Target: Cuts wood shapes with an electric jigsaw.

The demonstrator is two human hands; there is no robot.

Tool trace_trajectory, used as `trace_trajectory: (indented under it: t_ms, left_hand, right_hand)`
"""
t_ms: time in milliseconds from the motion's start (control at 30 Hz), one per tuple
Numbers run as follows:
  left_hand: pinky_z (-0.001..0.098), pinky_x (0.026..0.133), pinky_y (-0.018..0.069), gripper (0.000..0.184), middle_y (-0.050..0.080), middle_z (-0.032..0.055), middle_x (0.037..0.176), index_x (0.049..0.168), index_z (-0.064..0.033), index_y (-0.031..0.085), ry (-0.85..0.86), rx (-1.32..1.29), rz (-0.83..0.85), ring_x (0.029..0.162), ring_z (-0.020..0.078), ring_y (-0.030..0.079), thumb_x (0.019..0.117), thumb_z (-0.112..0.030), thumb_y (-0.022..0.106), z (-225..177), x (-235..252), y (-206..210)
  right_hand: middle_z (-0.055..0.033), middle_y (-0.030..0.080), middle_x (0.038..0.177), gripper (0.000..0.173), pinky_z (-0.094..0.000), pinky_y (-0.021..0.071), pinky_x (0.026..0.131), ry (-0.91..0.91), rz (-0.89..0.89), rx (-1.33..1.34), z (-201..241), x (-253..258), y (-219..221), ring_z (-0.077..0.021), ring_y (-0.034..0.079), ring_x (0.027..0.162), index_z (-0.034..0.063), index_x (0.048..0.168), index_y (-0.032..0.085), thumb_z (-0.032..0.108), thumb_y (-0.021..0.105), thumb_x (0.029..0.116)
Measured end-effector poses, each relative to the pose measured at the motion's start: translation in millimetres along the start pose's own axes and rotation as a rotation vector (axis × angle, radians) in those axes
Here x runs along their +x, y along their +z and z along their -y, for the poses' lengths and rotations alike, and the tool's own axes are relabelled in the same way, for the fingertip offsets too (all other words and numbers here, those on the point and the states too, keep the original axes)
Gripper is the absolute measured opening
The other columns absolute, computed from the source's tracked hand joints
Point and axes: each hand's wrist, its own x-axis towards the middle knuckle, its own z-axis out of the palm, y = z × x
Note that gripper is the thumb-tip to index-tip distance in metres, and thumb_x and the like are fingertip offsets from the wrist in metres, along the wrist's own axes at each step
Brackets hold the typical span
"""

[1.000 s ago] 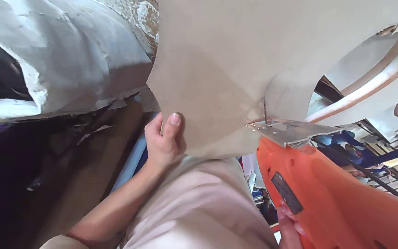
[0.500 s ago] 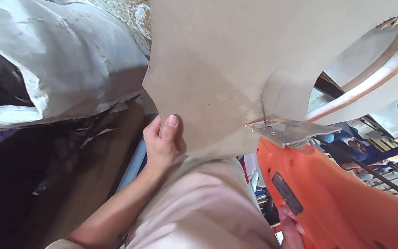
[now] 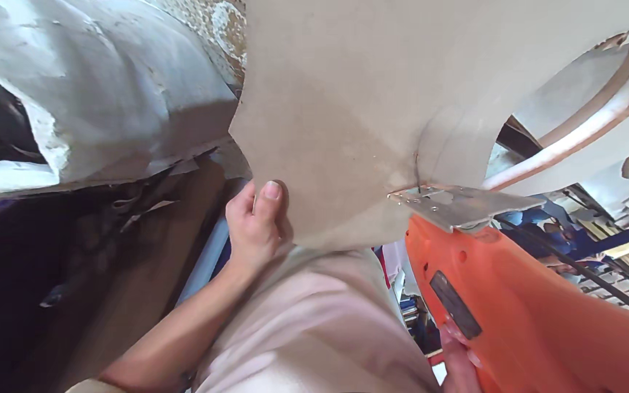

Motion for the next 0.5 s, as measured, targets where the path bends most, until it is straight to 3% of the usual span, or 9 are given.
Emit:
trace_trajectory:
  t_ms: [500]
  left_hand:
    - [0.0202,0.072,0.0597,0.028,0.07,-0.0155,0.084,0.099,-0.019,0.065,0.022,0.013,-0.012,0.078,-0.0018,0.069,0.1071,-0.04,0.049,-1.2,1.2,2.5]
  right_hand:
    - [0.0084,0.076,0.105,0.028,-0.0247,0.0587,0.092,-0.045,-0.012,-0.015,6.4,3.5,6.4,-0.0052,0.072,0.1,0.0217,0.117,0.07,0.004,0.069,0.0952]
